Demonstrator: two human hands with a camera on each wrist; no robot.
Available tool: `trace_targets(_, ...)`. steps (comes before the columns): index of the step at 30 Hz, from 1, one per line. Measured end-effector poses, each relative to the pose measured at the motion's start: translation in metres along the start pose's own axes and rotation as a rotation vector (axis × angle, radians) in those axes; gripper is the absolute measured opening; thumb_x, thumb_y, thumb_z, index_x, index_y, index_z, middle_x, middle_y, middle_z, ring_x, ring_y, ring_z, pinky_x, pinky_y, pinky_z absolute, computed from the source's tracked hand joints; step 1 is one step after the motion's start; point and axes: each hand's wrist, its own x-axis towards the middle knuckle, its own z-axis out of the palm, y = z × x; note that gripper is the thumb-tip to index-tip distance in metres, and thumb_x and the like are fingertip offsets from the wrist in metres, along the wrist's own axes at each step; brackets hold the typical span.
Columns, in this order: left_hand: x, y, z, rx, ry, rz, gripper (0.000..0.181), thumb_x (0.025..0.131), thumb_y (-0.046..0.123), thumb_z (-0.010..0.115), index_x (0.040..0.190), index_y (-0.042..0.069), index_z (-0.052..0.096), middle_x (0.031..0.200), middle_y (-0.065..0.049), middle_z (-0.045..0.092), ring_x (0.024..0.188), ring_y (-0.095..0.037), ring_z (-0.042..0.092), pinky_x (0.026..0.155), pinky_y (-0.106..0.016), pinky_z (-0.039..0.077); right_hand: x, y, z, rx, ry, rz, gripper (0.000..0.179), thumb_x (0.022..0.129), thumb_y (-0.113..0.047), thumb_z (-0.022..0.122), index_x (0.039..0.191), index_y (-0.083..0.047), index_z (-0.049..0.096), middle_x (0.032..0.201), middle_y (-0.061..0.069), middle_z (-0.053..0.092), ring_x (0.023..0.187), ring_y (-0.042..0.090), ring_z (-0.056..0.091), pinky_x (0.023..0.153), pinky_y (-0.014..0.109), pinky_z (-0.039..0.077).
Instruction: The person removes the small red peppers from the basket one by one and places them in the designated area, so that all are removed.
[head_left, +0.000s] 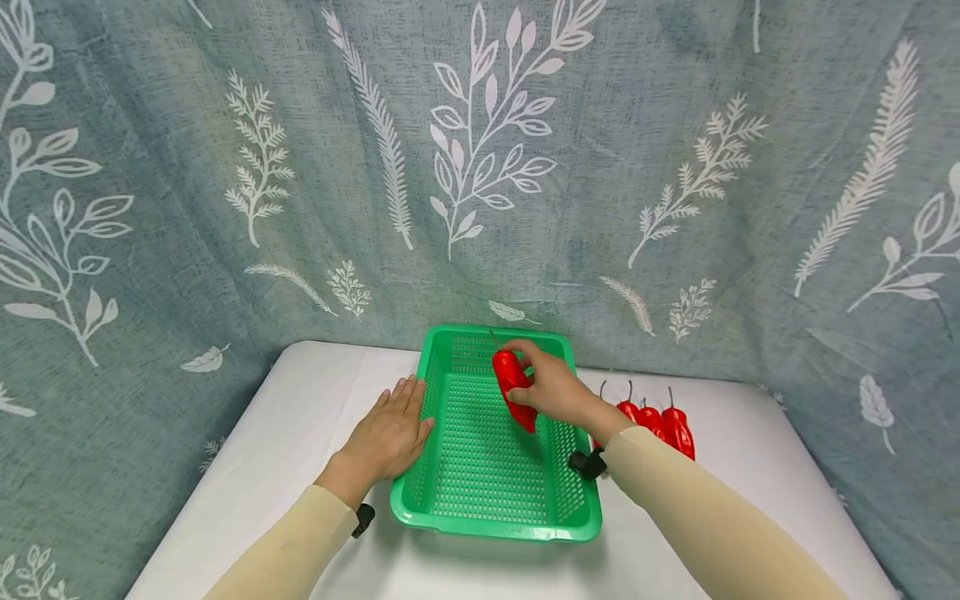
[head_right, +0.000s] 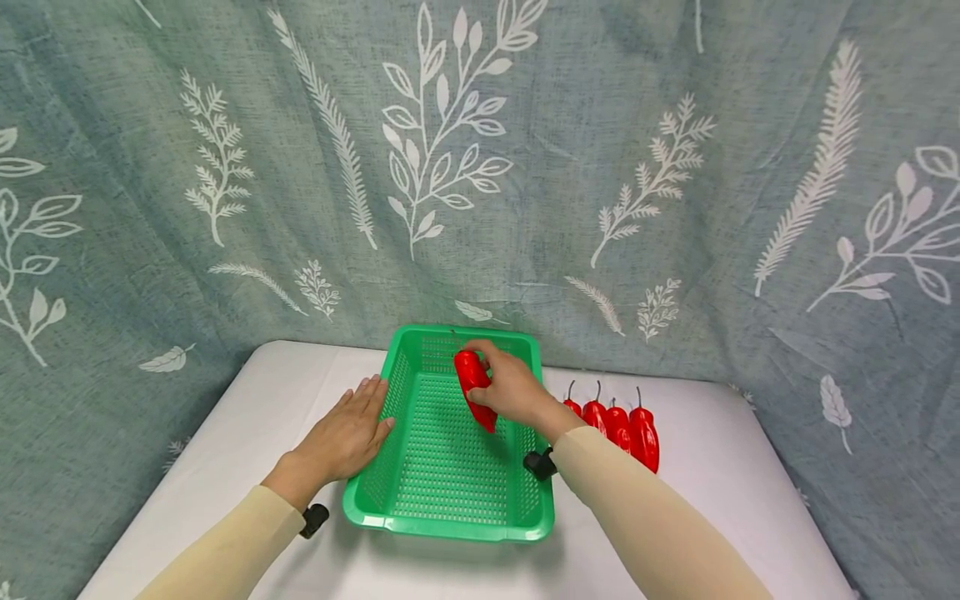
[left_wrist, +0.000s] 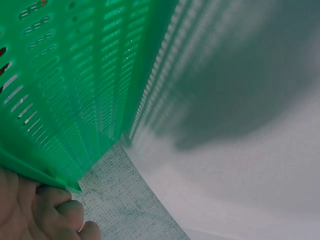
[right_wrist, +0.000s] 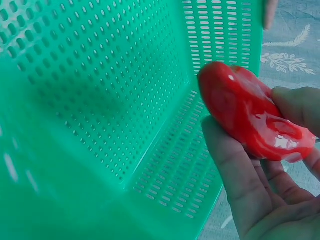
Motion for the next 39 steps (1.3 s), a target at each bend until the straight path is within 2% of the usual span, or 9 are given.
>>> trace_targets(8, 0.001, -0.001, 0.0, -0.003, 0.005, -0.001, 0.069, 0.115, 0.038, 0.037, 0.164, -0.009, 0.023, 0.171, -0.027, 0.025, 0.161, -0.04, 0.023, 0.131, -0.055, 0.023, -0.011, 0.002, -0.009, 0.006, 0.026, 0.018, 0.07, 0.094, -0.01, 0.078, 0.154, -0.024, 0.044, 0.129, 0.018, 0.061, 0.101, 0.03, 0.07, 0.072, 0.035, 0.064)
trace_targets(13, 0.001, -0.001, 0.0, 0.0, 0.004, -0.002, 0.069, 0.115, 0.038, 0.037, 0.164, -0.009, 0.023, 0.171, -0.027, 0.025, 0.161, -0.041, 0.023, 0.131, -0.055, 0.023, -0.017, 0.004, -0.014, -0.009, 0.043, 0.012, 0.07, 0.093, -0.011, 0.078, 0.154, -0.021, 0.044, 0.129, 0.019, 0.061, 0.1, 0.029, 0.071, 0.073, 0.035, 0.063)
trace_targets(23, 0.0, -0.002, 0.0, -0.011, -0.012, -0.002, 0.069, 0.115, 0.037, 0.037, 0.164, -0.009, 0.022, 0.172, -0.027, 0.022, 0.162, -0.04, 0.021, 0.131, -0.056, 0.022, -0.032, 0.013, -0.03, 0.022, 0.055, 0.061, 0.07, 0.095, -0.014, 0.077, 0.156, -0.022, 0.044, 0.132, 0.019, 0.058, 0.102, 0.028, 0.071, 0.068, 0.035, 0.062)
trace_targets(29, -0.001, 0.0, 0.0, -0.023, -0.008, 0.0, 0.068, 0.115, 0.036, 0.038, 0.164, -0.009, 0.022, 0.172, -0.027, 0.022, 0.161, -0.041, 0.021, 0.131, -0.056, 0.022, -0.041, 0.022, -0.042, -0.006, 0.076, 0.067, 0.068, 0.096, -0.017, 0.076, 0.155, -0.021, 0.043, 0.135, 0.021, 0.058, 0.104, 0.031, 0.07, 0.065, 0.036, 0.061)
trace_targets(36, -0.001, 0.002, -0.001, -0.012, 0.001, 0.0, 0.069, 0.115, 0.037, 0.037, 0.163, -0.01, 0.022, 0.171, -0.028, 0.023, 0.161, -0.041, 0.022, 0.131, -0.056, 0.023, -0.054, 0.031, -0.059, -0.057, 0.097, 0.09, 0.071, 0.097, -0.02, 0.076, 0.158, -0.019, 0.04, 0.138, 0.022, 0.058, 0.108, 0.034, 0.069, 0.074, 0.038, 0.062)
trace_targets(39, -0.001, 0.002, -0.001, -0.014, 0.002, 0.0, 0.068, 0.115, 0.037, 0.037, 0.163, -0.01, 0.022, 0.171, -0.028, 0.023, 0.161, -0.041, 0.022, 0.131, -0.056, 0.023, -0.059, 0.036, -0.064, -0.086, 0.113, 0.098, 0.071, 0.097, -0.02, 0.076, 0.158, -0.018, 0.04, 0.137, 0.022, 0.059, 0.107, 0.033, 0.069, 0.074, 0.038, 0.062)
